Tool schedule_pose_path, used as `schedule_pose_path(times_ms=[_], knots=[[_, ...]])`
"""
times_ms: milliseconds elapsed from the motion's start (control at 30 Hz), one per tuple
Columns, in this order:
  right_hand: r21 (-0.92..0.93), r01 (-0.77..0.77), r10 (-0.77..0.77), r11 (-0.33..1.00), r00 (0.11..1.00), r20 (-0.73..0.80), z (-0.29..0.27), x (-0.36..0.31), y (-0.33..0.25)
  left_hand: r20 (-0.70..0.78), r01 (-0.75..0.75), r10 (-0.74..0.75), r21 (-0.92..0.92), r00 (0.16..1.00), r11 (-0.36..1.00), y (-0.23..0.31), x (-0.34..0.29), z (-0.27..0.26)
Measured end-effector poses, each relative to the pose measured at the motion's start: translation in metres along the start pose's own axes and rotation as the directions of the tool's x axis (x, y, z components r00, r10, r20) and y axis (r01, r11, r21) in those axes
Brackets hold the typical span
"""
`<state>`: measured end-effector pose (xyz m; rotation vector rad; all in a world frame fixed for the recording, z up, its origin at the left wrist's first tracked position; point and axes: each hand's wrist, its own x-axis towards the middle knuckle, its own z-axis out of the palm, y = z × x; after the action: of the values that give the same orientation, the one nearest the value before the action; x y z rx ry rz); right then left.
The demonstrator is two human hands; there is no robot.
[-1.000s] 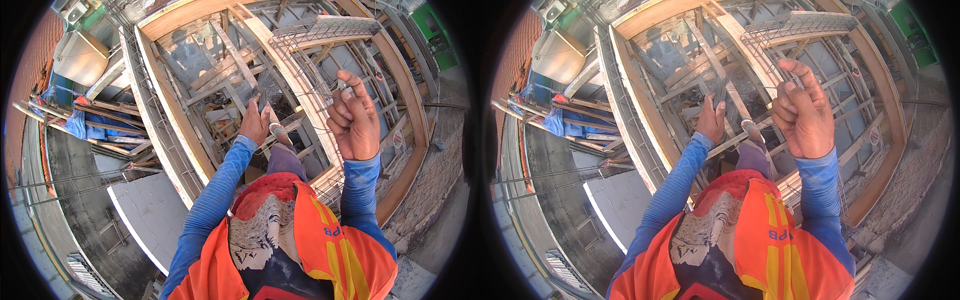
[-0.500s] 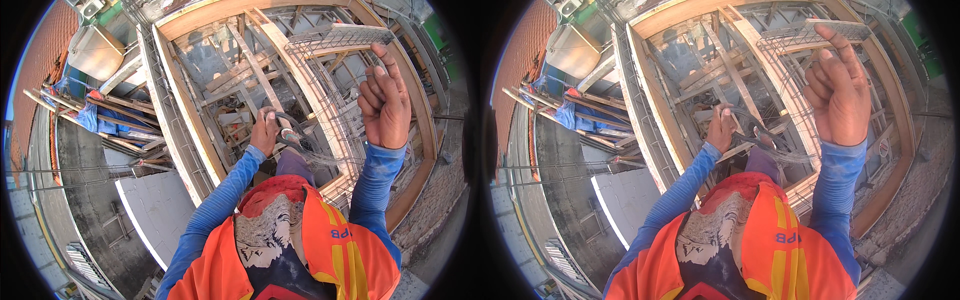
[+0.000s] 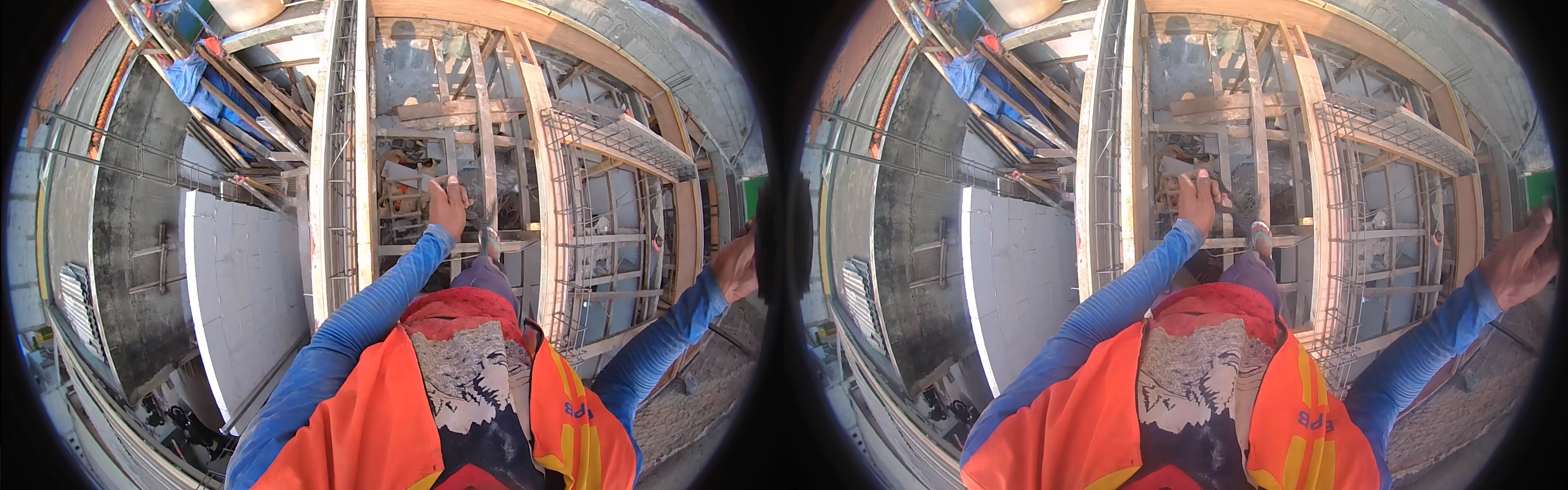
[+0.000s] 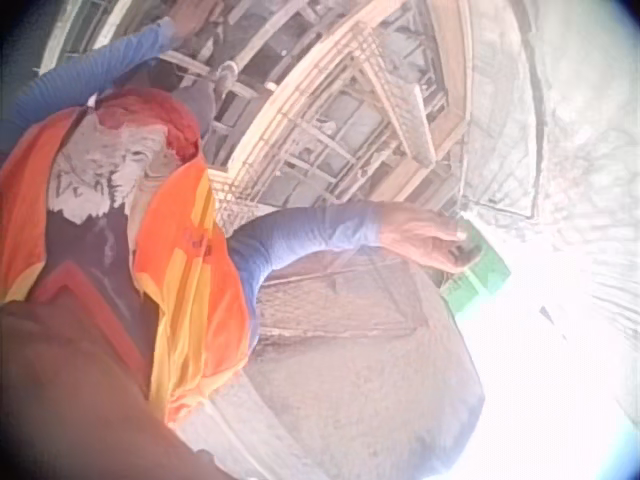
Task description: The person works on a construction site, assembling and securing wooden formwork for a concrete structure. They use a hammer to drive nails into wooden beams and adjust metal rebar, while navigating the scaffolding and wooden planks.
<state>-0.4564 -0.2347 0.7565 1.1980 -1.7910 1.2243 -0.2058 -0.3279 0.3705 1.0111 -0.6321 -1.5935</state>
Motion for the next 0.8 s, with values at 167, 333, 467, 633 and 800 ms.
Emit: schedule_pose_path(times_ms=[167,333,467,633,800], knots=[[0.198,-0.692,0.360,0.694,0.571,0.738,0.111,-0.223,0.003,-0.012,-0.062,0.062,-0.047,0.998,0.997,0.026,-0.032,0.000],[0.087,-0.760,0.229,0.644,0.300,0.926,0.132,-0.330,-0.069,-0.120,-0.074,0.087,0.111,0.989,0.991,0.027,-0.054,-0.013],[0.093,-0.850,0.161,0.519,0.204,0.966,0.130,-0.344,-0.098,-0.155,0.022,0.003,0.158,0.988,0.987,0.045,-0.063,-0.032],[0.141,-0.830,0.084,0.539,0.219,0.972,0.131,-0.350,-0.113,-0.226,-0.022,0.062,0.175,0.972,0.984,0.050,-0.072,-0.051],[0.123,-0.751,0.161,0.649,0.294,0.942,0.134,-0.329,-0.092,-0.089,-0.001,-0.005,-0.073,0.996,0.997,0.050,-0.073,-0.054]])
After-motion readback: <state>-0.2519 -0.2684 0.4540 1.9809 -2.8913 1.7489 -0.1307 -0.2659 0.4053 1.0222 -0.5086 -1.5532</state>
